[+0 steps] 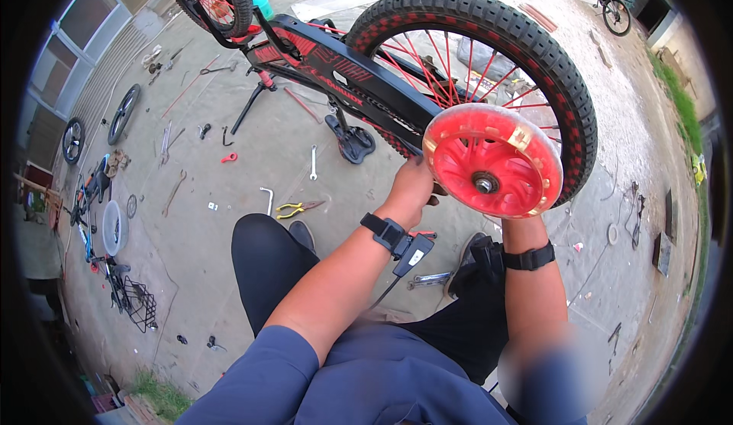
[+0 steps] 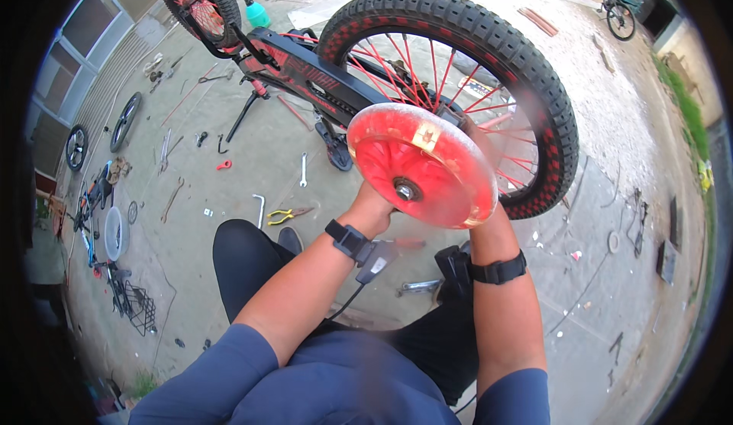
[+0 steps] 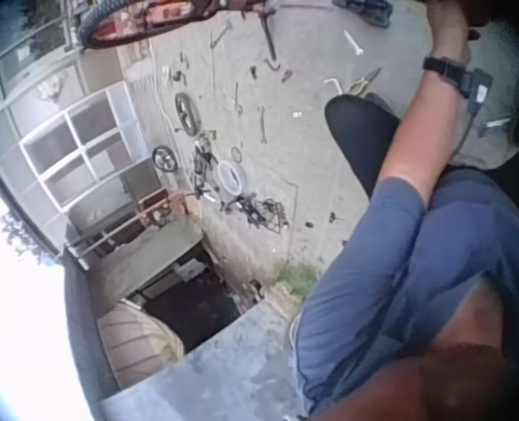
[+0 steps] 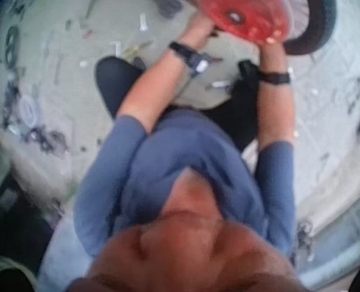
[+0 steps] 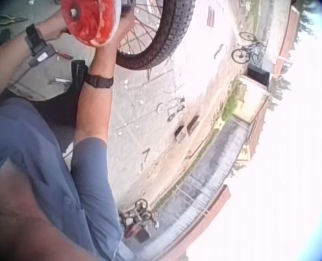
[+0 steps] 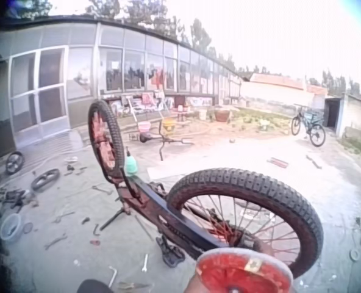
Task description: The person installs training wheels on a bicycle. They attach the red training wheels to the rear axle, secure them with bolts and nuts, and adjust the positioning to ensure stability.
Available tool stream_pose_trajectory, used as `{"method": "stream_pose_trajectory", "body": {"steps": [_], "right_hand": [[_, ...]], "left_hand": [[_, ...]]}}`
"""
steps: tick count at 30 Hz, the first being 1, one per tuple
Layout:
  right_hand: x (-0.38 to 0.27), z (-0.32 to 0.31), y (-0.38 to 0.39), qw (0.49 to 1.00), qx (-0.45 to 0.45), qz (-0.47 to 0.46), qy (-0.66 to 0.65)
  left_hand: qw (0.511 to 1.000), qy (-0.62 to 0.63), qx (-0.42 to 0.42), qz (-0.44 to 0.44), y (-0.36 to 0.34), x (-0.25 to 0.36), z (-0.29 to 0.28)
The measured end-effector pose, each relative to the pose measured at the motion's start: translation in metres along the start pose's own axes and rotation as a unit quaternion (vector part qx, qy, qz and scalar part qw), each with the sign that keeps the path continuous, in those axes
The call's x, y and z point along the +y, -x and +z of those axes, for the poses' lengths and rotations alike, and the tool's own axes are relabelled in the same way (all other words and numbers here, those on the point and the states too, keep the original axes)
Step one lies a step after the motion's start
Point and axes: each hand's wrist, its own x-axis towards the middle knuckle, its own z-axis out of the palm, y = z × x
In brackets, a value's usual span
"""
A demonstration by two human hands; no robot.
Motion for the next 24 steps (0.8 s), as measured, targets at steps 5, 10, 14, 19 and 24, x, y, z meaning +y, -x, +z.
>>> {"method": "stream_pose_trajectory", "body": {"steps": [5,10,14,19,24], "right_hand": [[-0.003,0.007,0.001,1.0,-0.009,-0.007,-0.025],[0.003,0.002,0.003,0.998,-0.003,-0.012,-0.053],[0.003,0.003,0.006,0.994,-0.005,-0.025,-0.106],[0.01,0.001,0.006,0.985,-0.001,-0.023,-0.169],[0.004,0.012,-0.003,0.968,-0.003,-0.01,-0.251]], "left_hand": [[0.999,-0.013,-0.002,0.051,-0.003,-0.004,-0.007],[0.997,0.038,-0.005,-0.073,0.007,0.019,0.0],[0.995,-0.055,-0.001,0.08,-0.006,0.003,-0.007],[0.995,-0.025,0.001,-0.092,0.016,0.035,0.005],[0.998,-0.055,-0.003,0.008,0.008,0.02,-0.001]]}}
